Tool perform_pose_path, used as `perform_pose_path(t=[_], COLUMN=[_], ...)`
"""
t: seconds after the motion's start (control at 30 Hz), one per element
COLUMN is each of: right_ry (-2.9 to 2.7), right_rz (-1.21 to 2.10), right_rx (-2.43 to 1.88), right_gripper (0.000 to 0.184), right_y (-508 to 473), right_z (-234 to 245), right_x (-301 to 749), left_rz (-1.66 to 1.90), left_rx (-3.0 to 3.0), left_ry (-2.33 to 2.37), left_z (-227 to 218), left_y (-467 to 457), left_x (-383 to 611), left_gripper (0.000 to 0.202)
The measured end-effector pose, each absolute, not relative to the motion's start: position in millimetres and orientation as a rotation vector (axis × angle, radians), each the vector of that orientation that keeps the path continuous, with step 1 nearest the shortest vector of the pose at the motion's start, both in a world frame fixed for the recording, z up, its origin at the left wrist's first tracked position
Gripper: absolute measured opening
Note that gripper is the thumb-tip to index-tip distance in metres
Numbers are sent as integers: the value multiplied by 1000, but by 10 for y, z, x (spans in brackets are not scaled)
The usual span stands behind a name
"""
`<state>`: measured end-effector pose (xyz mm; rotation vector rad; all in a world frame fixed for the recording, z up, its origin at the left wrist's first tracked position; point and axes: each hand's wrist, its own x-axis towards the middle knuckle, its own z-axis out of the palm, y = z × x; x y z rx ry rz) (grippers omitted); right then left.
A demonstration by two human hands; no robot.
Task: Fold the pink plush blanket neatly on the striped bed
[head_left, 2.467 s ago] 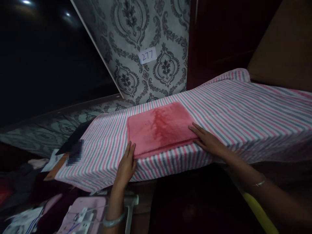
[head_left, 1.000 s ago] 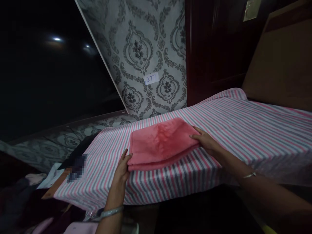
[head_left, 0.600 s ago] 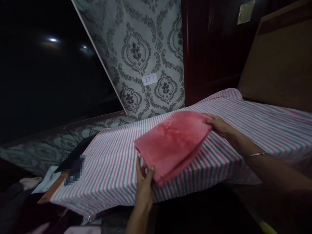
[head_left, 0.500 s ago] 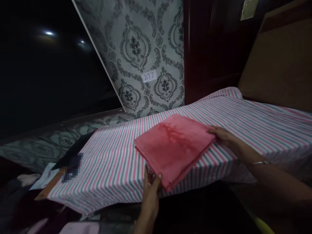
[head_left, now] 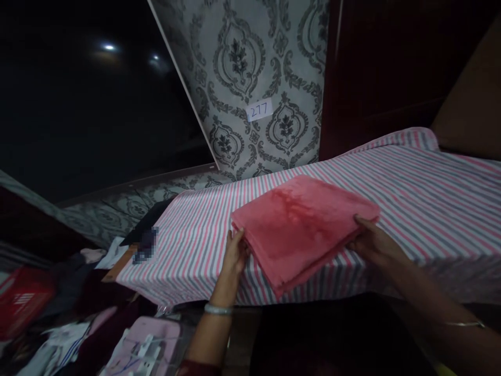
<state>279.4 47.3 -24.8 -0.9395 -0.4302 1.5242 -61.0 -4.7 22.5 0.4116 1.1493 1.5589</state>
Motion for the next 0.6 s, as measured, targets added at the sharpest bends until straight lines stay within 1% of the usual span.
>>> perform_pose_path(t=[0.17, 0.27, 0.33, 0.43, 0.53, 0.6], right_ry=[-619, -665, -688, -796, -889, -910], right_rz=[1416, 1327, 1263, 1203, 1272, 1376], right_rx=[-984, -977, -972, -918, -822, -820], right_gripper=[39, 50, 50, 43, 38, 34], right_y=[483, 596, 728, 994, 1275, 1418], right_z=[-225, -121, 31, 378, 681, 729], right_x=[2459, 2357, 2358, 2420, 2497, 2538], left_rz=[1650, 1675, 1747, 1895, 1952, 1866], left_rx=[529, 594, 645, 750, 820, 819], left_ry=[1169, 1209, 1223, 1225, 1160, 1097], left_z=[230, 267, 360, 597, 767, 720], left_y=[389, 456, 419, 250, -34, -248], left_x=[-682, -678, -662, -596, -498, -464], left_gripper=[63, 66, 73, 79, 79, 72])
